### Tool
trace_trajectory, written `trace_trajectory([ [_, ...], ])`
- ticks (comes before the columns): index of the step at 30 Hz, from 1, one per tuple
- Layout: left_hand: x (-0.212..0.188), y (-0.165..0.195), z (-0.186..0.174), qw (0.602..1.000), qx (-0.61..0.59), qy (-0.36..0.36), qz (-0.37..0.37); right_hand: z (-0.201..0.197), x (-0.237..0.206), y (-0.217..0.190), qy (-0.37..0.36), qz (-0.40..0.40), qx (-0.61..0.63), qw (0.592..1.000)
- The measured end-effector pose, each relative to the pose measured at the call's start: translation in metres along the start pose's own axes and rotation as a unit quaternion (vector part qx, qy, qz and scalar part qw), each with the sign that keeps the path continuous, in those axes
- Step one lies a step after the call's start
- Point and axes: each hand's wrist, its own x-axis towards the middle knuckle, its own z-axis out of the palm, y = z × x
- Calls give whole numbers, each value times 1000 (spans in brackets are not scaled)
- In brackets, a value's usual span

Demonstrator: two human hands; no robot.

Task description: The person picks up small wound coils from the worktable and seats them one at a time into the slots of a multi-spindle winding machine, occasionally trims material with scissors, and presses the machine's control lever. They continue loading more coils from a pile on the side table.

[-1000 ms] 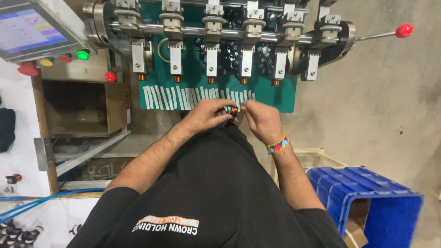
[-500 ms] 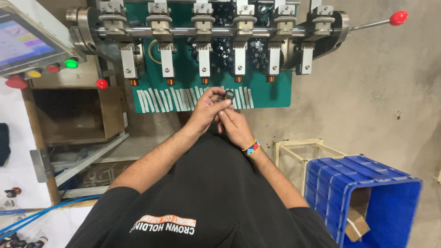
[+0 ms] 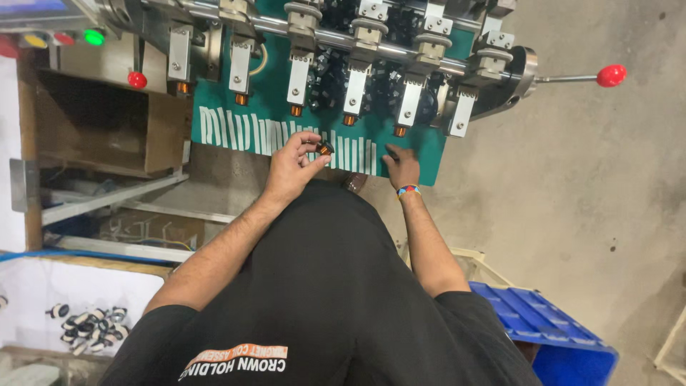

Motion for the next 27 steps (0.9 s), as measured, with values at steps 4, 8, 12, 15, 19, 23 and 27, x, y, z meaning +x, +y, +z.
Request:
trace_trajectory([
  [4,-17,14,15,998,63,-3,25,7,27,-10,-53,-62,-1,997],
  [8,-22,22,26,990,117,-9,82,-11,18,-45,-67,-130,-50,988],
  [12,-17,29,29,981,142,-35,127,-57,-35,-99,-211,-151,135,956],
  [15,-13,37,29,966,187,-80,160,-74,-46,-139,-187,-264,147,935],
  [19,-11,48,26,948,207,-104,219,-79,-40,-166,-172,-219,119,953],
  [23,-10,53,18,932,196,-117,283,-72,-44,-170,-147,-185,107,966],
  [27,-6,46,-3,940,187,-81,273,-59,-70,-167,-141,-108,174,969],
])
